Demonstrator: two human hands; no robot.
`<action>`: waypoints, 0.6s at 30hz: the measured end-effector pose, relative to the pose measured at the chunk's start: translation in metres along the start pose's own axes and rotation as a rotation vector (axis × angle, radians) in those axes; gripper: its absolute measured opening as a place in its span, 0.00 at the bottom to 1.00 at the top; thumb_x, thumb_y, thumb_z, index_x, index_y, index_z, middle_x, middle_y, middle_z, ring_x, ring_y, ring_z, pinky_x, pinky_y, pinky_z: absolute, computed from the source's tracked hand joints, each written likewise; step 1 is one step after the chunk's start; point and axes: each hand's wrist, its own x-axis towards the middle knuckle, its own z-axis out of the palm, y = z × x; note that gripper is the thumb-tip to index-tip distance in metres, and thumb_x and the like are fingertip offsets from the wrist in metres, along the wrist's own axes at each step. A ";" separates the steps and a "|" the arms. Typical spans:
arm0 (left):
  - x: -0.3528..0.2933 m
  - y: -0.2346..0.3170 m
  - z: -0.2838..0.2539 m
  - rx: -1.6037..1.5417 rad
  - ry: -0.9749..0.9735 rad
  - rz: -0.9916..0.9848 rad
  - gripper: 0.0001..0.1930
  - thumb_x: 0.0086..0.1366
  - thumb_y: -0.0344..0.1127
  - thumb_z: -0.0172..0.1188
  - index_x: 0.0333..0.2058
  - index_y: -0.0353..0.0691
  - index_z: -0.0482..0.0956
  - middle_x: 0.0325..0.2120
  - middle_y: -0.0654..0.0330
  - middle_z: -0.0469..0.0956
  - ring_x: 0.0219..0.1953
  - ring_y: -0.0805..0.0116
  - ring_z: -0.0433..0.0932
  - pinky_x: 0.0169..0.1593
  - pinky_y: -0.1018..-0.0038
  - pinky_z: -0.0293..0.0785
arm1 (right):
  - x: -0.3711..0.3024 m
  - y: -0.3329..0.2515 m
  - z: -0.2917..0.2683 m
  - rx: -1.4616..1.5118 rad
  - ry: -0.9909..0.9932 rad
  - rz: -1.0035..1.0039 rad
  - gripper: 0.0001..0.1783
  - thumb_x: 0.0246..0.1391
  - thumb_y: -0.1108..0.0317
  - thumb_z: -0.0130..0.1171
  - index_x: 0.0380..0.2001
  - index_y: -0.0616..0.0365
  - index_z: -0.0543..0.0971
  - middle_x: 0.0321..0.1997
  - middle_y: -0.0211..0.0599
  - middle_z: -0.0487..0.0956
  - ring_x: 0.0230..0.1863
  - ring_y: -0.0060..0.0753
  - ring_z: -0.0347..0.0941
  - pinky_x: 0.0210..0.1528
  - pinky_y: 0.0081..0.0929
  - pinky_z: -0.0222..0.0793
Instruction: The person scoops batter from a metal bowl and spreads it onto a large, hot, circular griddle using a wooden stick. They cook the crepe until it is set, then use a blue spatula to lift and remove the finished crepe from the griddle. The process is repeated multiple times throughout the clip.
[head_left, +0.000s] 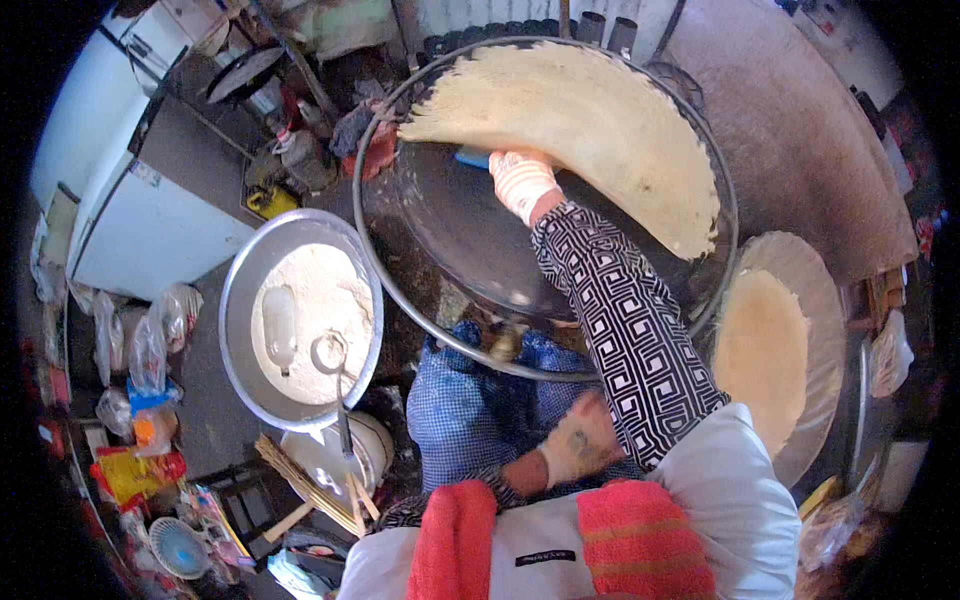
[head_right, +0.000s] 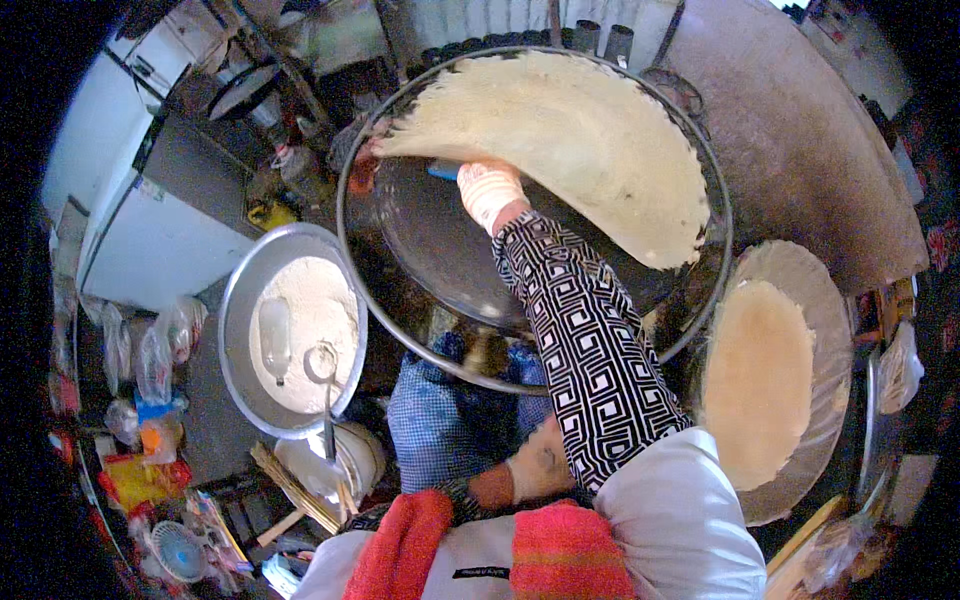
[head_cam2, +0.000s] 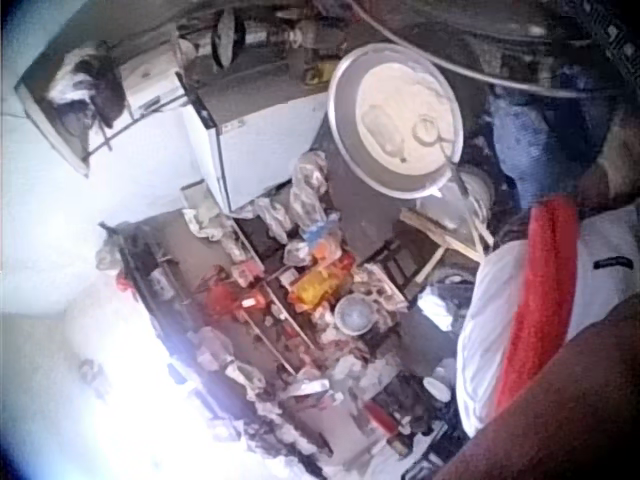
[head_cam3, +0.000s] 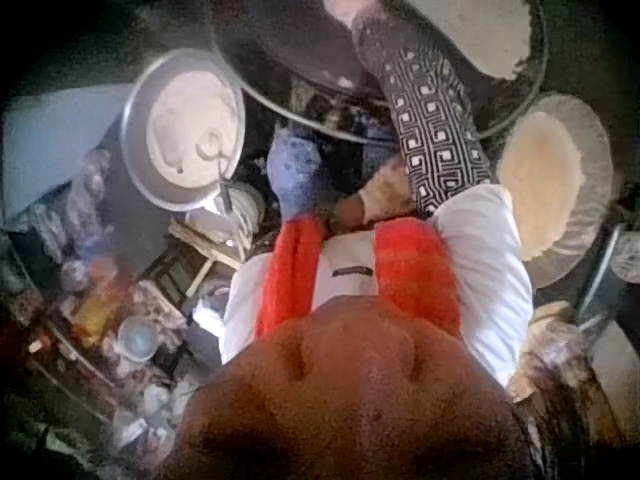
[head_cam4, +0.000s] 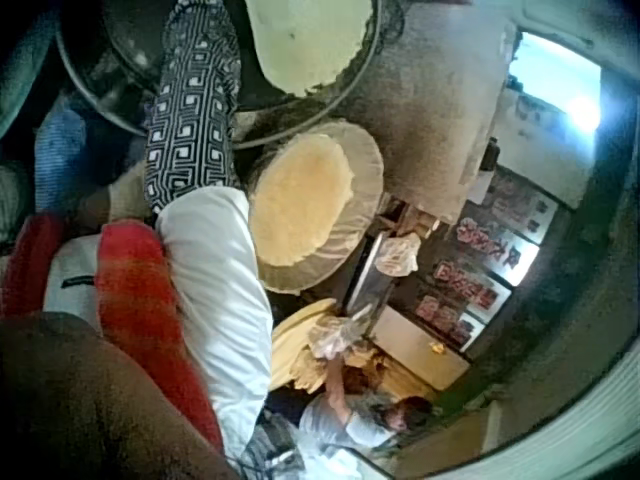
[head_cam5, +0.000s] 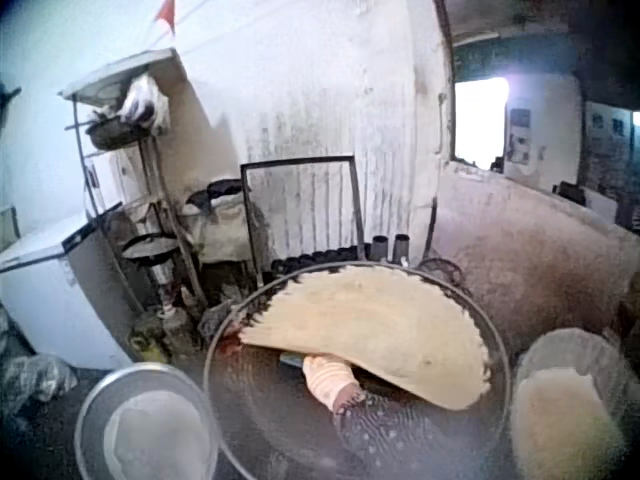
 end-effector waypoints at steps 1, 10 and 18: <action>-0.018 0.006 0.003 -0.026 -0.077 0.048 0.24 0.58 0.51 0.60 0.49 0.45 0.76 0.48 0.53 0.75 0.55 0.55 0.70 0.61 0.56 0.59 | 0.003 0.001 0.010 -0.004 0.055 -0.009 0.16 0.61 0.68 0.43 0.45 0.58 0.78 0.43 0.45 0.84 0.47 0.43 0.81 0.49 0.39 0.76; -0.144 -0.026 -0.077 0.456 -0.267 -0.796 0.37 0.56 0.58 0.63 0.61 0.49 0.68 0.66 0.56 0.61 0.69 0.35 0.48 0.65 0.30 0.39 | 0.002 -0.011 -0.013 0.108 0.027 0.076 0.16 0.61 0.68 0.44 0.46 0.56 0.79 0.47 0.42 0.83 0.51 0.41 0.80 0.51 0.37 0.75; -0.145 -0.030 -0.070 0.437 -0.288 -0.757 0.36 0.57 0.59 0.62 0.61 0.49 0.69 0.66 0.52 0.60 0.68 0.30 0.46 0.64 0.29 0.41 | -0.001 0.001 -0.025 0.192 -0.065 0.242 0.16 0.61 0.68 0.47 0.48 0.54 0.80 0.49 0.43 0.82 0.51 0.43 0.80 0.53 0.38 0.75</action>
